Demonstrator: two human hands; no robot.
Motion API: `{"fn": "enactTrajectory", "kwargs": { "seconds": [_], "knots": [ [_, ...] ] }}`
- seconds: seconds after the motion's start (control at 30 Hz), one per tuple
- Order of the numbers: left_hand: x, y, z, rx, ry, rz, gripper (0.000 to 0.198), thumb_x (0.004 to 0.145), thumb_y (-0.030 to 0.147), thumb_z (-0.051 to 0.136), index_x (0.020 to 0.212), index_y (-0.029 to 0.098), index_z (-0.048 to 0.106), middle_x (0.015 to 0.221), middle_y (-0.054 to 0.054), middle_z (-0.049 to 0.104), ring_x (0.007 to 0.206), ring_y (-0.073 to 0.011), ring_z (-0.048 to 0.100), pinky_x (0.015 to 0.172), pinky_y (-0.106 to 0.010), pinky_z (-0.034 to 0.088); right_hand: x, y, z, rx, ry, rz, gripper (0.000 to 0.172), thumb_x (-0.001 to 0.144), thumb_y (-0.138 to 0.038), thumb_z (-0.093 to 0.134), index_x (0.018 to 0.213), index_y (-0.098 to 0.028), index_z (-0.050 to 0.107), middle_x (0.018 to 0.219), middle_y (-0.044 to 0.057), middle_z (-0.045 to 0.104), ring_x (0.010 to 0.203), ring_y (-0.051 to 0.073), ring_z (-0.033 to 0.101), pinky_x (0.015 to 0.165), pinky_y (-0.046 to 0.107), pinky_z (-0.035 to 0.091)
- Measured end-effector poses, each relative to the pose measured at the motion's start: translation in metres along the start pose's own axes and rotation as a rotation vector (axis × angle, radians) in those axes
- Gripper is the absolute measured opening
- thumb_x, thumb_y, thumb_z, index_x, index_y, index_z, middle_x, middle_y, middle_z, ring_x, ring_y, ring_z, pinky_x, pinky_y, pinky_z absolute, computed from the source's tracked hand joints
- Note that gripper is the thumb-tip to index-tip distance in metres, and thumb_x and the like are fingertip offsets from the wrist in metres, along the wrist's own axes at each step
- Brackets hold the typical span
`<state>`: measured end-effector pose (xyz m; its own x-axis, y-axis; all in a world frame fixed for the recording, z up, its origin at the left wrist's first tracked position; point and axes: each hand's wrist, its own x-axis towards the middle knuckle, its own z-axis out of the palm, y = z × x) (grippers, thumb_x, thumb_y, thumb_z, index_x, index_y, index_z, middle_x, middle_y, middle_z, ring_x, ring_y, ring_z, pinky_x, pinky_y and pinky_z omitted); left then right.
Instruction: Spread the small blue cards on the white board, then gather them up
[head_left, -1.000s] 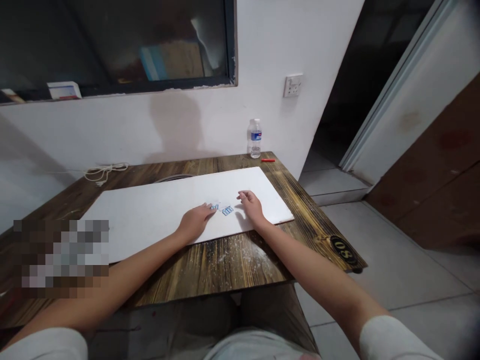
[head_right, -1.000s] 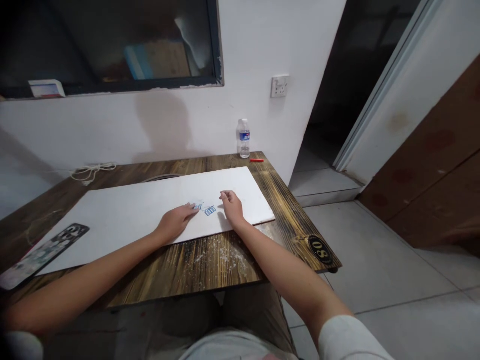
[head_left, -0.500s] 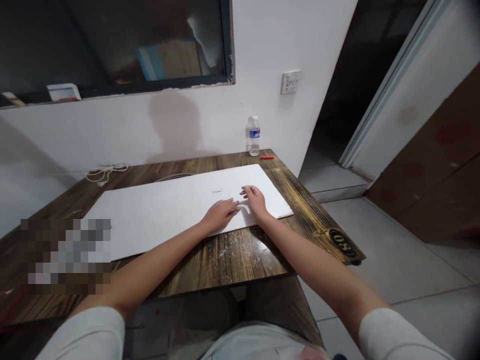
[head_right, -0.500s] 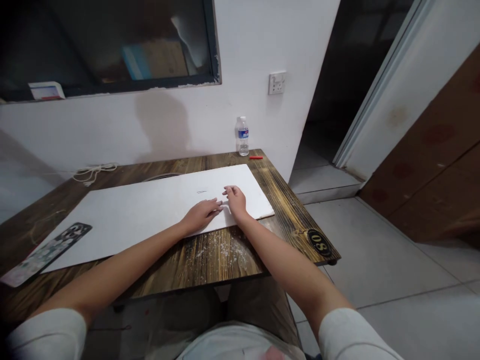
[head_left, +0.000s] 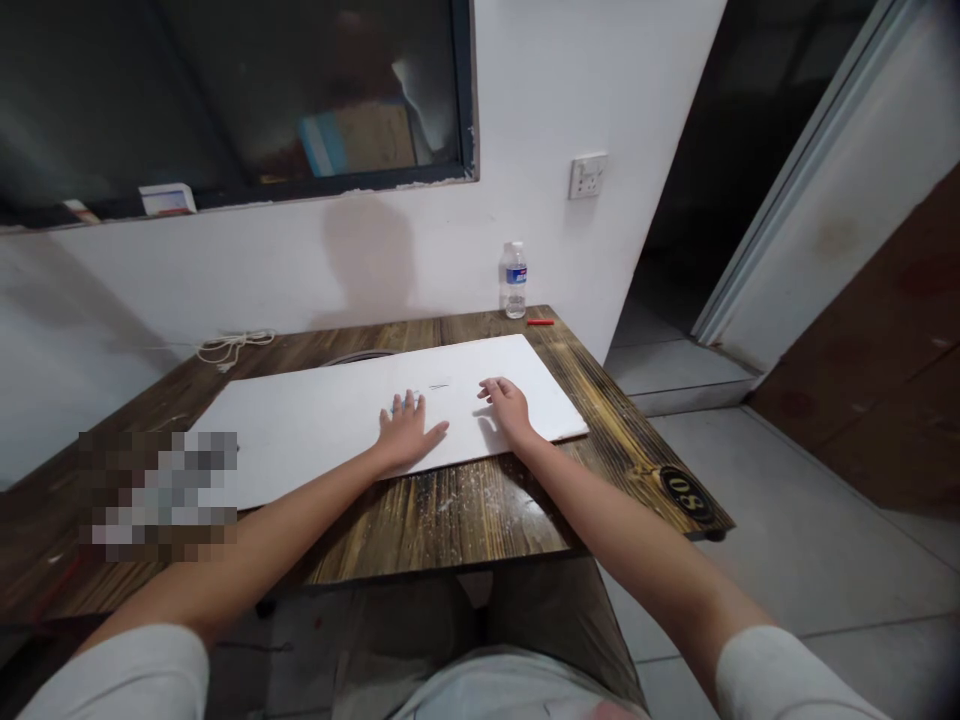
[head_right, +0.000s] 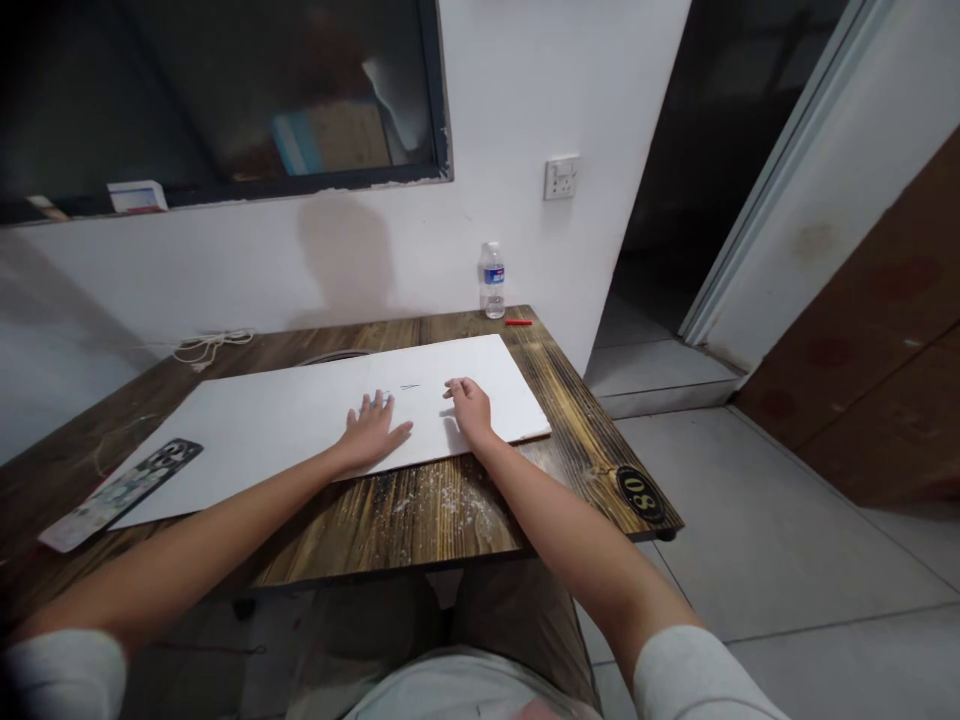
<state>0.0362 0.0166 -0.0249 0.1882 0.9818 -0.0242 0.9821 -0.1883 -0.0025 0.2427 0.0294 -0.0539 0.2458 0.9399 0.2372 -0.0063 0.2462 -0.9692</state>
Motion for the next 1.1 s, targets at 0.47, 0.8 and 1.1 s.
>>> {"fn": "enactTrajectory", "kwargs": {
  "seconds": [0.47,0.8,1.1],
  "knots": [
    [0.047,0.023,0.005,-0.408,0.127,0.615,0.031,0.092,0.036,0.046,0.109,0.023,0.069,0.121,-0.005,0.069,0.124,-0.0230,0.055,0.112,-0.046,0.034,0.001,-0.008,-0.002,0.045,-0.006,0.006,0.033,0.085,-0.048,0.051,0.080,-0.020,0.066,0.071,0.002,0.068,0.067,0.016,0.057,0.067,0.029,0.046],
    [-0.006,-0.011,-0.003,-0.146,0.249,0.155,0.029,0.091,0.034,0.047,0.110,0.018,0.062,0.123,-0.014,0.065,0.127,-0.0318,0.051,0.106,-0.050,0.036,0.001,-0.005,0.000,0.036,-0.015,-0.003,0.034,0.086,-0.048,0.051,0.079,-0.020,0.067,0.070,0.002,0.068,0.068,0.016,0.057,0.069,0.030,0.048],
    [0.069,0.020,-0.002,-0.173,0.042,-0.030,0.073,0.090,0.065,0.035,0.147,0.020,0.033,0.159,-0.016,0.022,0.146,-0.0414,0.012,0.110,-0.068,0.013,0.002,-0.009,-0.003,0.035,-0.043,-0.011,0.034,0.085,-0.047,0.049,0.076,-0.020,0.067,0.069,0.003,0.068,0.067,0.016,0.059,0.068,0.029,0.046]
  ]
}}
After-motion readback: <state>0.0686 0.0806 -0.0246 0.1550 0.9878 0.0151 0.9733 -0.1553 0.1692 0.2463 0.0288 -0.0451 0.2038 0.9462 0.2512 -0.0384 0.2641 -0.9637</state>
